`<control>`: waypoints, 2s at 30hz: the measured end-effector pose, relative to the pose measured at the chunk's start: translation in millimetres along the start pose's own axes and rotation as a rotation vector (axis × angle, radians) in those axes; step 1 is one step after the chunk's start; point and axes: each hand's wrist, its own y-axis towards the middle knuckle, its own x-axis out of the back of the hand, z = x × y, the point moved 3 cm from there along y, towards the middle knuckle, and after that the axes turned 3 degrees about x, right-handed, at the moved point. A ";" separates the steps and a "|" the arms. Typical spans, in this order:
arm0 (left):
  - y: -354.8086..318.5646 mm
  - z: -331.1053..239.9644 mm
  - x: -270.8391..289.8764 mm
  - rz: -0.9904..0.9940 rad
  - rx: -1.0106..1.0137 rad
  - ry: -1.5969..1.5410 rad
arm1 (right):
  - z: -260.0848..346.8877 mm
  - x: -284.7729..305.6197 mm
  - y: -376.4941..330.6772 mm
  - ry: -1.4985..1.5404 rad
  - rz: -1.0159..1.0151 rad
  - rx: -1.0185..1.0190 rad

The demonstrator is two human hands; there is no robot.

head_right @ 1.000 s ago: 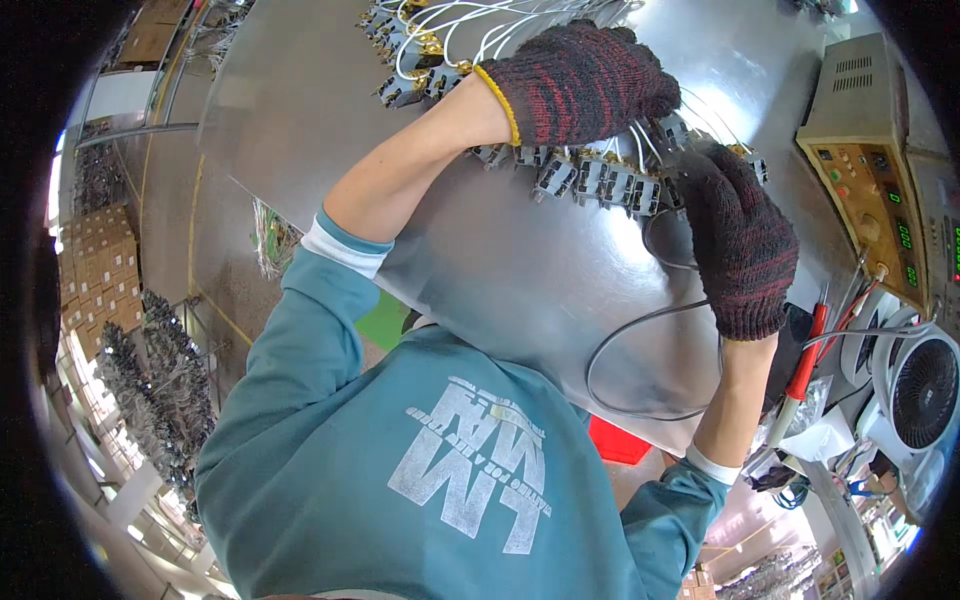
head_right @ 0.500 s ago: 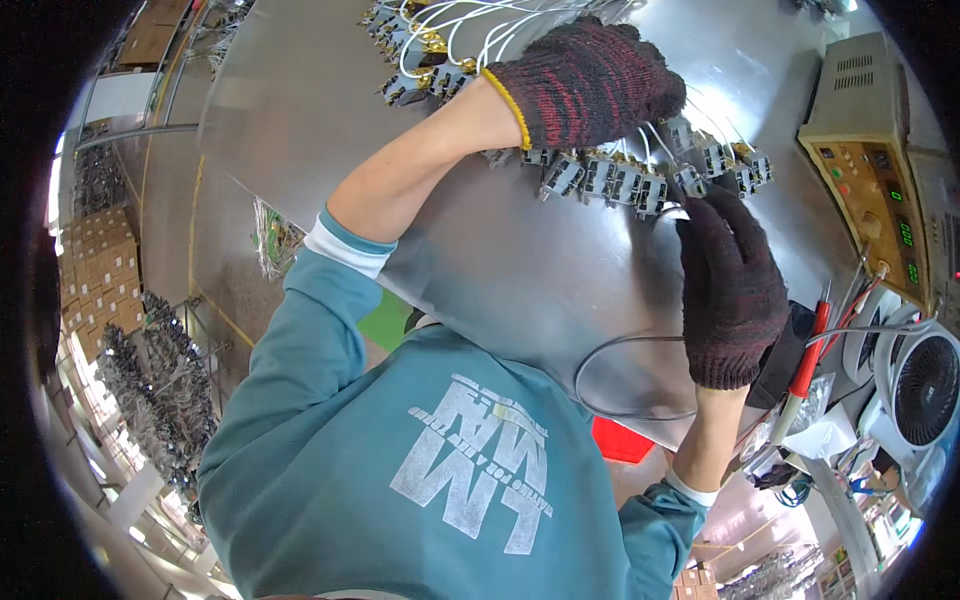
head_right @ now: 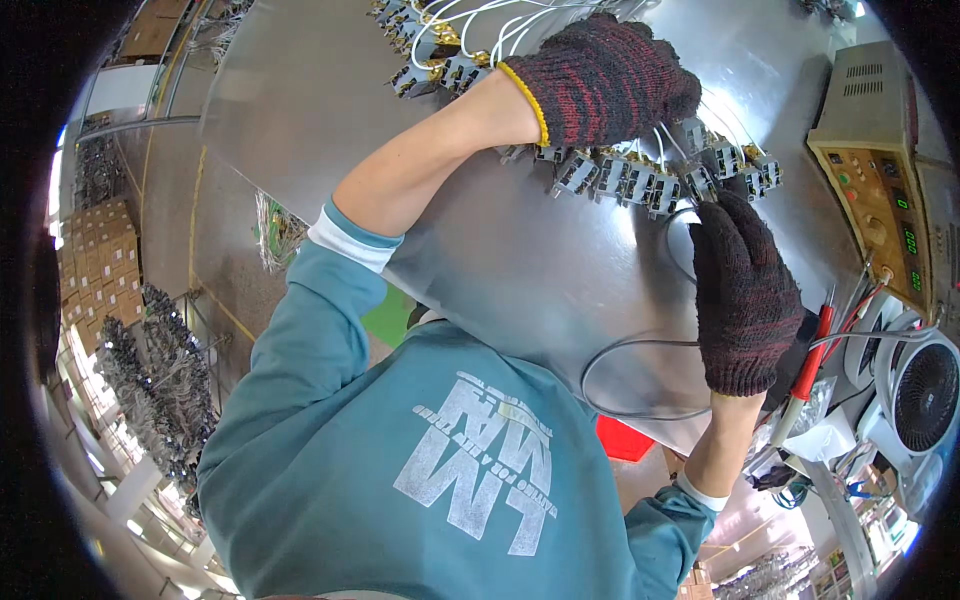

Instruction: Organizing and inspecting bundles of electronic wire harnesses on a production table.

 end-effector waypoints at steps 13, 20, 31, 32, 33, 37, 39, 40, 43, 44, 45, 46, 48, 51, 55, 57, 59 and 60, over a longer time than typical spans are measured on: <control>2.4 -0.6 20.4 0.017 0.119 -0.076 | -4.4 -14.8 2.6 -0.299 0.104 0.207; 1.9 2.0 21.8 0.116 0.137 -0.056 | 6.0 -14.0 3.6 -0.214 0.064 0.202; -7.7 1.3 -3.2 -0.049 0.124 -0.009 | 37.7 -49.4 -21.3 0.450 -0.339 -0.334; -8.1 -0.2 -4.8 -0.065 0.121 -0.007 | 45.1 -46.5 -17.8 0.251 -0.338 -0.281; -8.6 -1.8 -6.1 -0.081 0.119 -0.005 | 51.8 -43.3 -15.9 0.053 -0.333 -0.226; -7.6 -6.2 -7.0 -0.096 0.134 0.001 | 55.7 -38.1 -14.0 0.006 -0.262 -0.192; -5.3 -4.0 -12.7 -0.095 0.142 -0.004 | 52.6 -39.3 -11.9 -0.021 -0.224 -0.163; -5.8 -2.4 -14.2 -0.090 0.138 -0.009 | 52.0 -41.2 -11.7 -0.021 -0.226 -0.160; -10.3 4.5 -12.0 -0.103 0.122 0.020 | 53.9 -44.9 -7.1 -0.028 -0.193 -0.120; -11.5 6.6 -8.3 -0.114 0.120 0.031 | 55.3 -44.5 -4.3 -0.040 -0.174 -0.115; -15.1 8.9 -7.2 -0.099 0.133 0.002 | 57.0 -43.2 -1.8 -0.053 -0.158 -0.107; -13.5 10.3 -1.4 -0.095 0.124 -0.018 | 58.7 -40.3 -2.6 -0.058 -0.159 -0.082; -14.4 8.9 9.0 0.007 0.028 -0.052 | 55.3 -40.5 -15.3 -0.074 -0.119 -0.121; -23.1 12.9 33.8 0.030 0.020 -0.243 | 48.6 -50.7 -27.8 -0.131 -0.027 -0.183; -54.6 31.4 79.4 -0.264 0.163 -0.390 | 65.4 -48.7 -34.3 -0.020 -0.038 -0.144; -65.9 55.5 84.9 -0.481 0.155 -0.234 | 71.9 -43.8 -31.8 -0.054 -0.042 -0.062; -71.8 82.1 93.2 -0.605 0.207 -0.170 | 72.6 -44.2 -36.8 -0.040 -0.067 -0.037; -64.5 88.9 101.8 -0.592 0.209 -0.111 | 69.8 -43.3 -38.5 -0.014 -0.052 -0.008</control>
